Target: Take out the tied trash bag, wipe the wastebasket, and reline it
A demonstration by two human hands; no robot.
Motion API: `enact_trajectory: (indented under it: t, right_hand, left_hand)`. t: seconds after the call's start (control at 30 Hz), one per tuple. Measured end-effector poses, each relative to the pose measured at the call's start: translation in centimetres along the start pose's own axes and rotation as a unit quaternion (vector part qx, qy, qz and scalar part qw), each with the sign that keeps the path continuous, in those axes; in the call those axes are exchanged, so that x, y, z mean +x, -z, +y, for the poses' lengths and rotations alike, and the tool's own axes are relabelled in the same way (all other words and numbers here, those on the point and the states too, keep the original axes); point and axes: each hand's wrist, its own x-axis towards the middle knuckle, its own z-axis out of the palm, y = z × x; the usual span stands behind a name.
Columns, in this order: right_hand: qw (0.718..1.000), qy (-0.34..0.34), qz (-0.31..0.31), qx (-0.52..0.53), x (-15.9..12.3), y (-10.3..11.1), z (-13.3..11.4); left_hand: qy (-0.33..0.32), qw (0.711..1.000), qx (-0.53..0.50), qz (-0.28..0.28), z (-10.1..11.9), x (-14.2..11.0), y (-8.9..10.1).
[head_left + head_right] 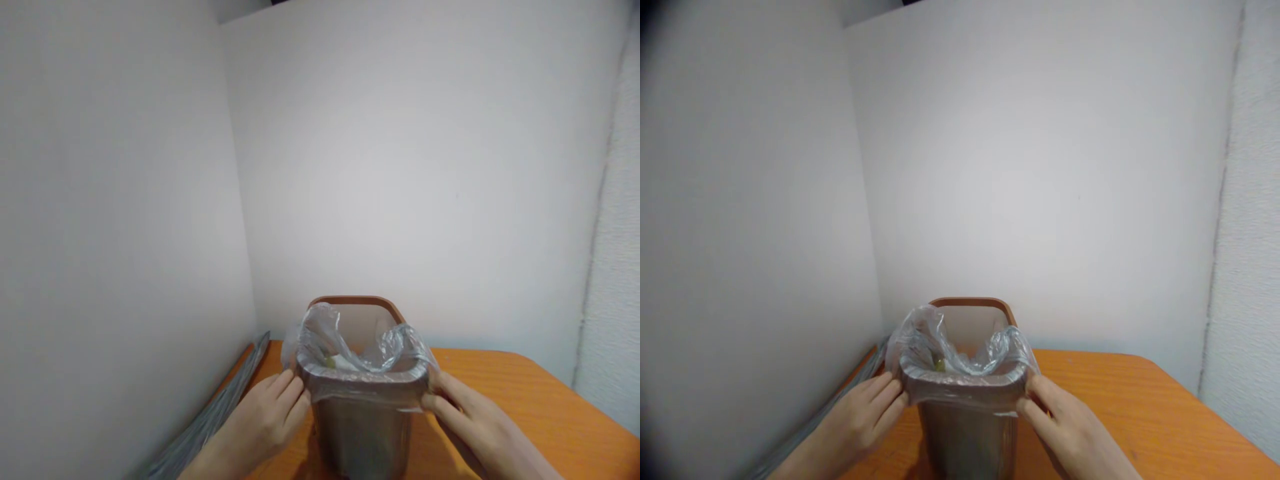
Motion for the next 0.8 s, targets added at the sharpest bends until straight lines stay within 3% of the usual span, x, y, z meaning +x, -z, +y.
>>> enact_trajectory:
  t: [0.07, 0.2, 0.27, 0.33, 0.4, 0.47, 0.53, 0.6, 0.67, 0.73, 0.8]
  right_hand:
    - [1.000, -0.003, 0.011, -0.006, 0.4, -0.5, 1.1]
    - [0.991, 0.108, 0.032, -0.077, 0.0, -1.2, 4.8]
    - [0.986, 0.119, 0.047, -0.106, -0.7, -1.1, 6.6]
    - [0.987, 0.098, 0.071, -0.101, -1.1, -0.1, 7.7]
    - [0.988, 0.070, 0.118, -0.074, -0.9, 1.7, 7.7]
    - [0.982, 0.046, 0.179, -0.048, 0.4, 4.1, 6.4]
    - [0.977, 0.041, 0.205, -0.033, 2.7, 6.2, 4.0]
    - [0.987, 0.074, 0.141, -0.035, 5.8, 7.4, 1.2]
    - [0.988, 0.131, 0.023, -0.074, 8.8, 7.3, -1.0]
    - [0.981, 0.142, -0.067, -0.112, 11.1, 6.2, -1.8]
    - [0.982, 0.109, -0.112, -0.105, 12.7, 4.9, -1.3]
  left_hand:
    - [0.026, 1.000, 0.010, -0.015, 0.6, -0.1, -1.0]
    - [0.044, 0.999, 0.015, -0.024, 1.4, -1.4, -2.1]
    - [0.043, 0.999, 0.007, -0.025, 1.6, -2.7, -2.0]
    - [0.050, 0.999, -0.004, 0.002, 1.4, -3.8, -1.1]
    - [0.079, 0.995, -0.014, 0.064, 0.8, -3.9, 0.5]
    - [0.135, 0.983, -0.025, 0.122, -0.2, -2.4, 2.5]
    - [0.204, 0.967, -0.054, 0.143, -1.5, 0.6, 4.4]
    - [0.224, 0.963, -0.129, 0.074, -2.9, 4.5, 5.3]
    - [0.194, 0.964, -0.179, -0.023, -4.4, 7.8, 4.8]
    - [0.199, 0.958, -0.191, -0.084, -5.7, 9.9, 2.9]
    - [0.253, 0.931, -0.239, -0.110, -7.0, 10.4, 0.2]
